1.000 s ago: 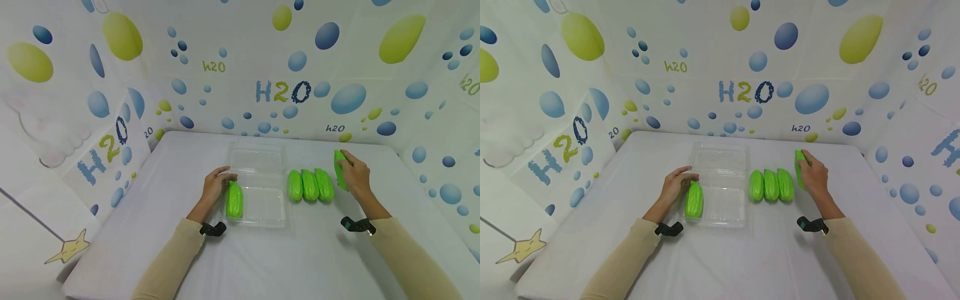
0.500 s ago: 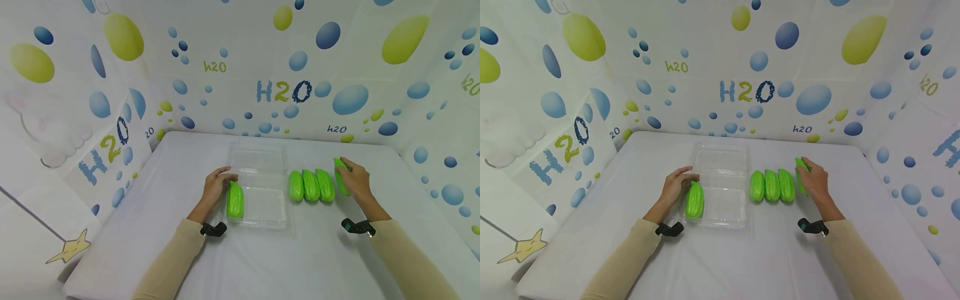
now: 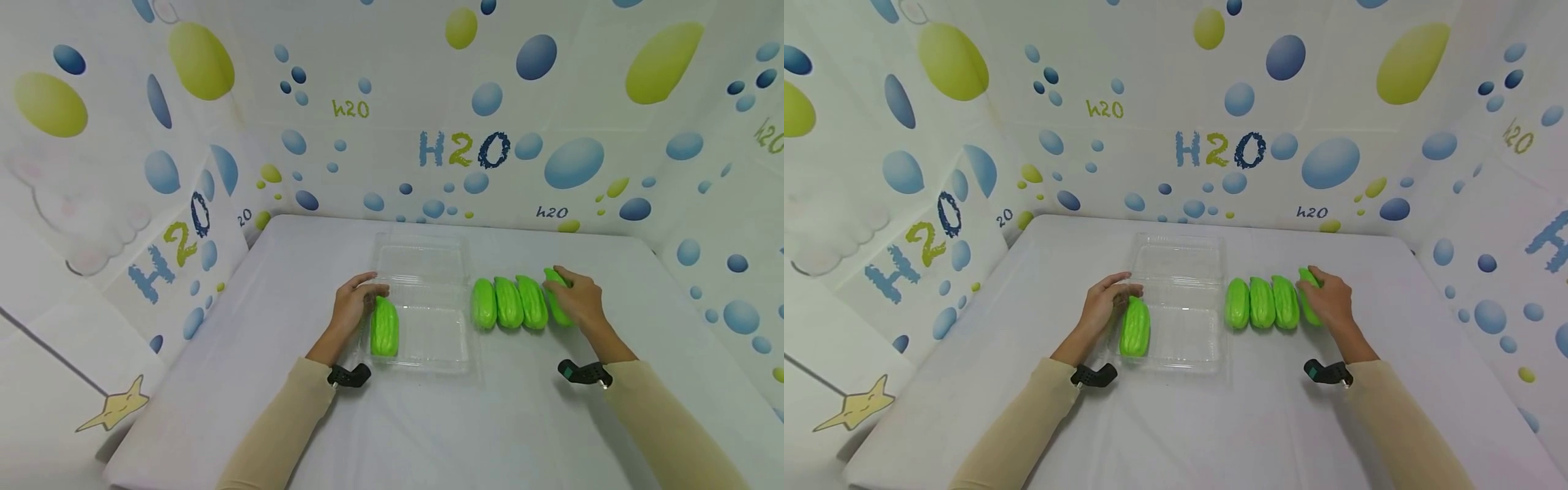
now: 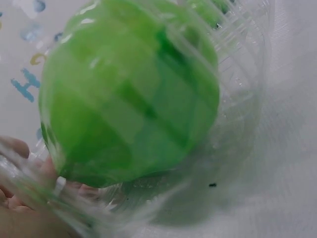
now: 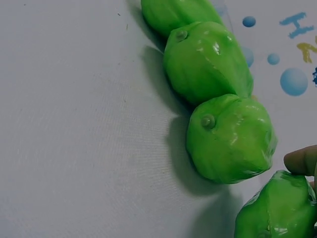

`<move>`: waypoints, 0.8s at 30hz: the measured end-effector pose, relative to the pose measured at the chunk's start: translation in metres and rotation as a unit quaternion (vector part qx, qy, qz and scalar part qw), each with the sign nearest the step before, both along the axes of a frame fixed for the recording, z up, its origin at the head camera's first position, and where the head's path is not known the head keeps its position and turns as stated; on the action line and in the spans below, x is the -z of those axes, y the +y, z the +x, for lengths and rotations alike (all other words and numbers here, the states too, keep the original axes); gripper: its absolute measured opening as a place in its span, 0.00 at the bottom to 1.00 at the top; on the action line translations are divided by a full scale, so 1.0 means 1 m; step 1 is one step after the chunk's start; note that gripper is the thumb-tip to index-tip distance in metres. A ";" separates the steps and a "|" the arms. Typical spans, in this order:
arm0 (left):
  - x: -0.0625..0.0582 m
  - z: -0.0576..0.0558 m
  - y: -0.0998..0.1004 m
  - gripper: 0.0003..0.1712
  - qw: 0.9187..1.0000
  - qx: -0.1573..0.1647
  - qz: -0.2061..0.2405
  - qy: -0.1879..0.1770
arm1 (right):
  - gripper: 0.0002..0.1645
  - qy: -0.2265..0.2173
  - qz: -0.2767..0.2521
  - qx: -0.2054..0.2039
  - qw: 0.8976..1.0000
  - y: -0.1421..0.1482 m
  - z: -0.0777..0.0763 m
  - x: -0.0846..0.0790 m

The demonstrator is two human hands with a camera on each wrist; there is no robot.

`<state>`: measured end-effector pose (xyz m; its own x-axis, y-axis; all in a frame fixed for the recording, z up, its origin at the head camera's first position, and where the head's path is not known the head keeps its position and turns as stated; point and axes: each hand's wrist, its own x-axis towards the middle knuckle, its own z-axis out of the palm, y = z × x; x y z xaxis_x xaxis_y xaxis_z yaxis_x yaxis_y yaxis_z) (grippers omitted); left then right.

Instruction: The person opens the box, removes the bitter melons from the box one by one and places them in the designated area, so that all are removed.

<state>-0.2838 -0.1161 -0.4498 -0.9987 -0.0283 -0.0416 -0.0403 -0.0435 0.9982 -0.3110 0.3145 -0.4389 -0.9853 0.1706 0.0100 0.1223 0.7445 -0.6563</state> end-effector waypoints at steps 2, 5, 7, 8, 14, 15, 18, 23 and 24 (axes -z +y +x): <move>-0.009 0.006 0.001 0.23 1.000 0.001 -0.004 0.002 | 0.39 -0.004 0.002 -0.002 1.000 0.000 -0.001 0.001; -0.013 0.009 0.000 0.23 1.000 0.005 -0.004 0.005 | 0.40 -0.006 0.007 -0.006 1.000 0.000 -0.001 0.002; -0.013 0.009 0.000 0.22 1.000 0.005 -0.005 0.006 | 0.40 -0.007 0.011 -0.008 1.000 0.000 -0.001 0.003; -0.013 0.009 0.000 0.22 1.000 0.005 -0.005 0.006 | 0.41 -0.006 0.014 -0.011 1.000 0.000 -0.001 0.003; -0.013 0.009 0.000 0.23 1.000 0.003 0.001 0.004 | 0.44 0.001 0.027 -0.020 0.999 0.000 -0.003 0.008; -0.013 0.009 0.000 0.23 1.000 0.003 0.002 0.004 | 0.45 0.002 0.029 -0.020 0.999 0.000 -0.003 0.008; -0.013 0.009 0.000 0.23 1.000 0.004 0.000 0.007 | 0.47 0.001 0.030 -0.020 0.999 0.000 -0.003 0.009; -0.012 0.010 0.000 0.23 1.000 0.005 -0.002 0.008 | 0.50 -0.008 0.024 -0.008 1.000 -0.002 -0.001 0.008; -0.012 0.010 0.000 0.23 1.000 0.005 -0.003 0.008 | 0.50 -0.009 0.024 -0.006 1.000 -0.002 0.000 0.008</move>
<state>-0.2739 -0.1156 -0.4380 -0.9995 -0.0177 -0.0248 -0.0242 -0.0369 0.9990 -0.3114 0.3128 -0.4465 -0.9875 0.1576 -0.0005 0.1243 0.7765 -0.6178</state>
